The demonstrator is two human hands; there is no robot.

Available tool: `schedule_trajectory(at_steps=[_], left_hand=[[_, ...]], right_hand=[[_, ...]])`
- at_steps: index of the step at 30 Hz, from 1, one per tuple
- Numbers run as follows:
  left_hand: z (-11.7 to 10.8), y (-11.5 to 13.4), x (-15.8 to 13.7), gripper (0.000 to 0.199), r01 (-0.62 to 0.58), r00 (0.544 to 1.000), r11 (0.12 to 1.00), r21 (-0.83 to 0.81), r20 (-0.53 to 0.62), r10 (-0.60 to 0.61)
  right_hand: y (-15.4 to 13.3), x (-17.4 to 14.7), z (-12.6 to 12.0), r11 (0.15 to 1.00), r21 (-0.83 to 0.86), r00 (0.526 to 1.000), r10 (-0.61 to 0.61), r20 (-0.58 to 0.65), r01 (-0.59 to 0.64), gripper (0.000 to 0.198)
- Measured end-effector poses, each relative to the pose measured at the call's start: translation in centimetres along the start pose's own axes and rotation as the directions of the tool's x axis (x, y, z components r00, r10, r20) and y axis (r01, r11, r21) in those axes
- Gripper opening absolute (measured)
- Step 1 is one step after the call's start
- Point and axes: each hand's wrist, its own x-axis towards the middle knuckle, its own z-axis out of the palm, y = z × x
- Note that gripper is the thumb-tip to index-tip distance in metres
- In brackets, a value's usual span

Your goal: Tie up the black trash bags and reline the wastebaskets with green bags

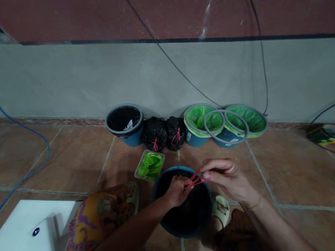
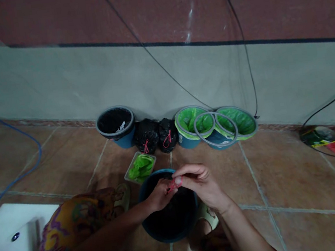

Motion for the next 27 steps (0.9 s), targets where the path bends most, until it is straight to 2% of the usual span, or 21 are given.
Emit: schedule_trajectory(at_steps=[3, 6, 8, 10, 11, 13, 15, 18, 22, 27], left_hand=[[0.0, -0.4, -0.5, 0.029, 0.056, 0.998, 0.998, 0.023, -0.002, -0.056], [-0.3, 0.4, -0.7, 0.025, 0.063, 0.998, 0.998, -0.023, -0.01, -0.063], [-1.0, 1.4, -0.7, 0.041, 0.028, 0.999, 0.997, -0.07, -0.038, -0.031], [-1.8, 2.5, -0.6, 0.059, -0.012, 0.998, 0.991, -0.13, -0.057, 0.005], [-2.3, 2.9, -0.5, 0.058, -0.021, 0.999, 0.986, -0.167, -0.047, 0.013], [-2.9, 3.6, -0.5, 0.041, -0.005, 1.0, 0.972, -0.235, 0.0, 0.005], [-3.3, 4.0, -0.5, 0.03, 0.031, 0.999, 0.96, -0.278, 0.036, -0.021], [-3.5, 3.8, -0.5, 0.026, 0.06, 0.998, 0.95, -0.305, 0.031, -0.054], [-3.4, 2.9, -0.2, 0.029, 0.142, 0.987, 0.906, -0.398, -0.009, -0.159], [-3.2, 1.8, 0.3, 0.035, 0.214, 0.927, 0.715, -0.665, -0.094, -0.364]], right_hand=[[0.0, 0.0, -0.4, 1.0, 0.005, 0.997, 0.013, -0.077, -0.013, 0.011], [-0.1, 0.5, -0.6, 0.999, 0.023, 0.986, 0.038, -0.165, -0.035, 0.016], [-0.2, 0.9, -0.6, 0.998, 0.036, 0.975, 0.054, -0.216, -0.047, 0.02], [-0.2, 1.2, -0.6, 0.997, 0.049, 0.974, 0.072, -0.216, -0.062, 0.021], [-0.1, 1.3, -0.6, 0.996, 0.062, 0.975, 0.075, -0.211, -0.064, 0.021], [0.0, 1.4, -0.7, 0.994, 0.101, 0.973, 0.071, -0.22, -0.049, 0.021], [0.3, 1.6, -1.0, 0.99, 0.141, 0.961, 0.054, -0.273, -0.016, 0.022], [0.6, 2.0, -1.9, 0.987, 0.163, 0.922, 0.051, -0.383, 0.013, 0.027], [0.8, 2.2, -3.4, 0.985, 0.16, 0.861, 0.13, -0.492, -0.057, 0.036], [0.9, 2.0, -4.7, 0.979, 0.122, 0.782, 0.206, -0.588, -0.166, 0.042]])
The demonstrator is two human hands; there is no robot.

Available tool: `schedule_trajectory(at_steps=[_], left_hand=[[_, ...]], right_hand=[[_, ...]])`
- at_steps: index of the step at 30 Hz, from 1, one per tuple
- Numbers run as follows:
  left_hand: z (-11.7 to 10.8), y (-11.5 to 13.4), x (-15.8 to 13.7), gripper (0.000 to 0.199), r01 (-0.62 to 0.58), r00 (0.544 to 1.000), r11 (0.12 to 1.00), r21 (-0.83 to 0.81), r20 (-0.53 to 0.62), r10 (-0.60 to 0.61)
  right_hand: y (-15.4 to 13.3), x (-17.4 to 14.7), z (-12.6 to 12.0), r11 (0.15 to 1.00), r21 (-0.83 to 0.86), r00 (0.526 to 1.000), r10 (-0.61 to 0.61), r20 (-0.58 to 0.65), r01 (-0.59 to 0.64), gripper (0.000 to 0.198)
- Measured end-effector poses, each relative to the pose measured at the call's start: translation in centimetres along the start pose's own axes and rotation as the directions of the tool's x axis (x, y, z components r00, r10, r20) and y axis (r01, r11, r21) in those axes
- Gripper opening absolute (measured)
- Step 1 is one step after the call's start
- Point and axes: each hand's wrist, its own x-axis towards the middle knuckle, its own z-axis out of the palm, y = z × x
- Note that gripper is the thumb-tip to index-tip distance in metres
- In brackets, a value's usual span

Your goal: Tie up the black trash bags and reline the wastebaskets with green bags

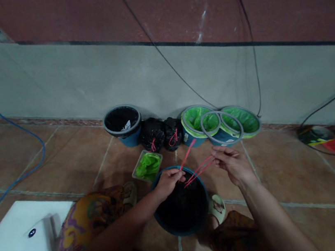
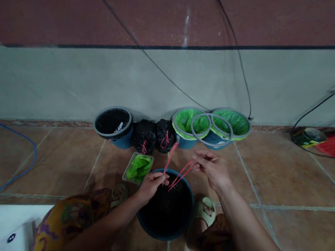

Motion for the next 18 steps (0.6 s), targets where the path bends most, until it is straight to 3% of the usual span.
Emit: schedule_trajectory(at_steps=[4, 7, 10, 12, 15, 18], left_hand=[[-0.3, -0.2, 0.4, 0.038, 0.027, 0.995, 0.995, -0.101, -0.096, -0.037], [-0.4, -0.2, 0.7, 0.036, 0.023, 0.995, 0.999, 0.045, -0.103, -0.019], [-0.2, 0.2, 0.7, 0.031, -0.09, 0.995, 0.932, 0.351, 0.073, 0.069], [-0.1, 0.8, 0.3, 0.028, -0.241, 0.959, 0.843, 0.481, 0.253, 0.129], [0.1, 1.7, -0.4, 0.027, -0.417, 0.878, 0.741, 0.526, 0.443, 0.179], [0.2, 2.1, -1.0, 0.021, -0.463, 0.839, 0.728, 0.505, 0.515, 0.176]], right_hand=[[0.0, 0.0, 0.0, 0.999, -0.011, 0.999, -0.033, -0.038, 0.033, 0.038], [0.0, -0.3, 0.6, 0.998, 0.0, 0.998, -0.067, 0.019, 0.067, 0.034], [-0.1, -0.7, 1.3, 0.996, 0.009, 0.992, -0.088, 0.092, 0.088, 0.031], [-0.1, -0.8, 1.8, 0.995, 0.007, 0.984, -0.095, 0.148, 0.095, 0.03], [0.1, -0.9, 2.5, 0.996, 0.001, 0.973, -0.086, 0.216, 0.088, 0.031], [0.7, -0.7, 3.3, 0.996, -0.001, 0.964, -0.089, 0.25, 0.093, 0.033]])
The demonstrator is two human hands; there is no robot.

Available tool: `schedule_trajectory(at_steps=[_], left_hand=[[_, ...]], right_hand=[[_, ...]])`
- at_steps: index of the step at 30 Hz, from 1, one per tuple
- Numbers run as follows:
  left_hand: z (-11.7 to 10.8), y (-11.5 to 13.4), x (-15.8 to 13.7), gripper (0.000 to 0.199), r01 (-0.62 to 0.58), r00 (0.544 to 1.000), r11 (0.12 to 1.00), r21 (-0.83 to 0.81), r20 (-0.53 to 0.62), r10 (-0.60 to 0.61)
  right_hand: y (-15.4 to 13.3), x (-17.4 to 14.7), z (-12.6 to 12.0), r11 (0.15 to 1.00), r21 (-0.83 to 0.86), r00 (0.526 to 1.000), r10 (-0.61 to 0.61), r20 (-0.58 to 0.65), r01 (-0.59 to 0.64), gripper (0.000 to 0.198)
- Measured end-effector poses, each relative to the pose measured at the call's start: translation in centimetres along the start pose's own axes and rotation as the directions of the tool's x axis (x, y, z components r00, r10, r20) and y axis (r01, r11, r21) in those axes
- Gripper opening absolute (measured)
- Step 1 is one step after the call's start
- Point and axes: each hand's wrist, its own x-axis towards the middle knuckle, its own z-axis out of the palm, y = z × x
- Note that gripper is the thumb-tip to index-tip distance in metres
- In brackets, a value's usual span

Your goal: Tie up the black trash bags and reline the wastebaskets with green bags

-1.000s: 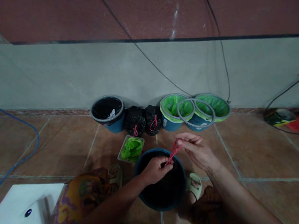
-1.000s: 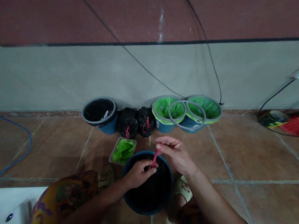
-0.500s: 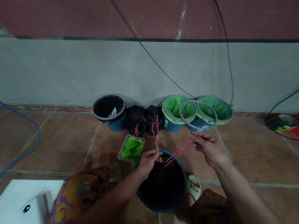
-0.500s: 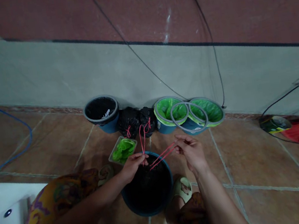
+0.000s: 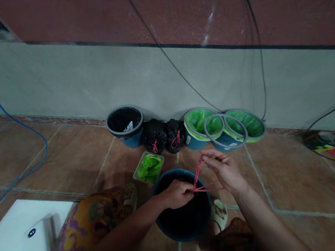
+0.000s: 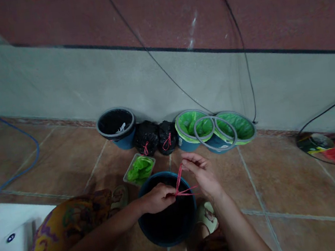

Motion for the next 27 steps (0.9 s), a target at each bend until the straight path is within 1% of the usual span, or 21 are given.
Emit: schedule_trajectory(at_steps=[2, 4, 6, 7, 9, 10, 12, 14, 16, 17, 18, 20, 21, 22, 24, 26, 27], left_hand=[[0.1, -0.1, -0.1, 0.021, 0.037, 0.999, 0.999, -0.031, -0.01, -0.037], [0.4, -0.7, 0.0, 0.028, 0.11, 0.993, 0.99, -0.083, -0.036, -0.114], [0.8, -1.6, 0.1, 0.036, 0.181, 0.981, 0.968, -0.175, -0.045, -0.191], [1.0, -2.1, 0.2, 0.038, 0.211, 0.973, 0.95, -0.231, -0.044, -0.227], [1.4, -3.0, 0.4, 0.041, 0.261, 0.954, 0.905, -0.335, -0.053, -0.295], [1.6, -3.4, 0.5, 0.041, 0.278, 0.943, 0.882, -0.38, -0.066, -0.326], [1.7, -3.8, 0.6, 0.041, 0.291, 0.923, 0.838, -0.461, -0.095, -0.372], [1.7, -3.9, 0.7, 0.041, 0.285, 0.91, 0.803, -0.523, -0.115, -0.398], [1.6, -3.7, 0.7, 0.042, 0.291, 0.9, 0.779, -0.556, -0.118, -0.42], [1.5, -3.6, 0.7, 0.042, 0.295, 0.894, 0.767, -0.57, -0.118, -0.432], [1.4, -3.4, 0.7, 0.042, 0.299, 0.889, 0.753, -0.586, -0.115, -0.443], [1.2, -3.2, 0.7, 0.036, 0.301, 0.875, 0.711, -0.635, -0.113, -0.471], [1.1, -3.2, 0.7, 0.033, 0.3, 0.866, 0.687, -0.662, -0.112, -0.487], [1.0, -3.2, 0.7, 0.029, 0.301, 0.857, 0.666, -0.682, -0.112, -0.503], [0.8, -3.3, 0.7, 0.02, 0.311, 0.84, 0.659, -0.685, -0.126, -0.528], [0.6, -3.4, 0.6, 0.012, 0.322, 0.838, 0.716, -0.619, -0.165, -0.52], [0.5, -3.4, 0.6, 0.009, 0.323, 0.85, 0.767, -0.555, -0.187, -0.493]], right_hand=[[0.7, 0.3, 0.2, 1.0, -0.007, 1.0, 0.004, 0.029, -0.004, 0.036], [1.6, 0.7, 0.0, 0.998, -0.062, 0.998, 0.025, 0.058, -0.022, 0.043], [2.7, 1.0, -0.6, 0.975, -0.222, 0.998, 0.034, 0.059, -0.02, 0.049], [3.3, 1.1, -0.9, 0.943, -0.332, 0.999, 0.023, 0.048, -0.006, 0.052], [4.4, 1.0, -1.5, 0.837, -0.547, 0.999, -0.014, 0.033, 0.029, 0.058], [4.8, 0.8, -1.6, 0.776, -0.629, 0.999, -0.026, 0.04, 0.045, 0.061], [5.2, 0.1, -1.4, 0.667, -0.741, 0.994, -0.003, 0.108, 0.082, 0.061], [5.1, -0.7, -0.8, 0.582, -0.8, 0.967, 0.091, 0.239, 0.143, 0.048], [4.9, -1.4, 0.1, 0.503, -0.838, 0.915, 0.202, 0.35, 0.21, 0.029], [4.8, -1.6, 0.5, 0.459, -0.857, 0.894, 0.244, 0.375, 0.234, 0.025], [4.8, -1.8, 0.8, 0.409, -0.878, 0.886, 0.271, 0.376, 0.247, 0.025], [4.9, -2.0, 1.3, 0.308, -0.915, 0.892, 0.287, 0.35, 0.261, 0.028], [5.1, -2.1, 1.5, 0.275, -0.924, 0.896, 0.283, 0.342, 0.266, 0.03], [5.3, -2.2, 1.6, 0.261, -0.927, 0.899, 0.277, 0.339, 0.27, 0.031], [5.6, -2.5, 1.8, 0.279, -0.917, 0.891, 0.277, 0.36, 0.284, 0.03], [5.7, -2.7, 1.8, 0.301, -0.908, 0.872, 0.308, 0.381, 0.291, 0.028], [5.7, -2.7, 1.8, 0.298, -0.91, 0.859, 0.338, 0.384, 0.29, 0.027]])
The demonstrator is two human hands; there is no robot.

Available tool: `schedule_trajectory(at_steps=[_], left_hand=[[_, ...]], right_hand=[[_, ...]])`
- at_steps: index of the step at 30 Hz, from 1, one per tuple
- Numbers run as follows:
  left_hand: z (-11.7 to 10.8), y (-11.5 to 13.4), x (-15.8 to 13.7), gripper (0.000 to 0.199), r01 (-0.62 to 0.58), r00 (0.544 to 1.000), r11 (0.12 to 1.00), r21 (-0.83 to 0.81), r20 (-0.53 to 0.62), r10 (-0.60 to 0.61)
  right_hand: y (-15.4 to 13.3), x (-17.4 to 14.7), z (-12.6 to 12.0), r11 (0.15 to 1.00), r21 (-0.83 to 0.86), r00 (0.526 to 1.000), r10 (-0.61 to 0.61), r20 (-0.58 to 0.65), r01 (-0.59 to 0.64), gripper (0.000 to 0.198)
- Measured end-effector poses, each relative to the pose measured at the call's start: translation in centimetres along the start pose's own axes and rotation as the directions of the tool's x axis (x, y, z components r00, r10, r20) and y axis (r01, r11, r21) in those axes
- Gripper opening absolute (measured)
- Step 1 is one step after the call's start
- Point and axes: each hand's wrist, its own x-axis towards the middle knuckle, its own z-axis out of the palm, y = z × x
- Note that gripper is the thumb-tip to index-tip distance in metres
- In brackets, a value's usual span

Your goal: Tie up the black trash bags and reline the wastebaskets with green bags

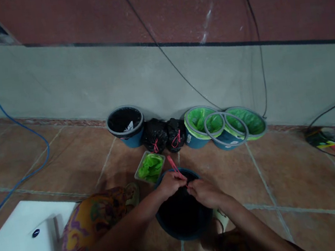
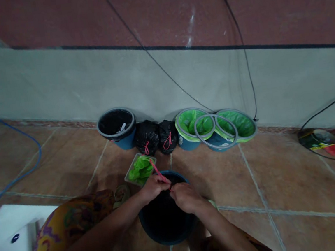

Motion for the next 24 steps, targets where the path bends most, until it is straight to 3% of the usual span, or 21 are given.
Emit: schedule_trajectory(at_steps=[2, 5, 8, 11, 17, 21, 24], left_hand=[[-0.2, 0.2, -0.2, 0.007, -0.118, 0.993, 0.976, 0.182, 0.036, 0.114], [-0.5, 0.4, -0.6, 0.013, -0.334, 0.942, 0.837, 0.435, 0.13, 0.308], [-0.8, 0.5, -1.0, 0.016, -0.486, 0.866, 0.645, 0.589, 0.228, 0.444], [-0.8, 0.4, -1.0, 0.019, -0.575, 0.797, 0.486, 0.658, 0.316, 0.515], [-0.5, 0.6, -1.4, 0.024, -0.609, 0.71, 0.329, 0.722, 0.311, 0.632], [-0.4, 0.2, -1.4, 0.027, -0.564, 0.688, 0.306, 0.767, 0.231, 0.688], [-0.6, -0.1, -1.1, 0.029, -0.531, 0.686, 0.311, 0.788, 0.184, 0.704]], right_hand=[[0.2, -0.1, -0.3, 0.999, -0.024, 0.998, 0.028, 0.065, -0.026, 0.024], [0.7, -0.1, -1.1, 0.993, -0.075, 0.992, 0.093, 0.082, -0.086, 0.022], [1.1, 0.2, -1.7, 0.992, -0.056, 0.994, 0.109, 0.002, -0.109, 0.034], [0.9, 0.7, -1.6, 0.997, 0.072, 0.996, 0.047, -0.081, -0.042, 0.038], [0.8, 1.8, -0.5, 0.933, 0.347, 0.992, -0.064, -0.11, 0.099, 0.035], [2.0, 2.5, 0.4, 0.839, 0.528, 0.991, -0.103, -0.08, 0.13, 0.023], [2.9, 2.7, 1.0, 0.784, 0.614, 0.996, -0.058, -0.072, 0.091, 0.022]])
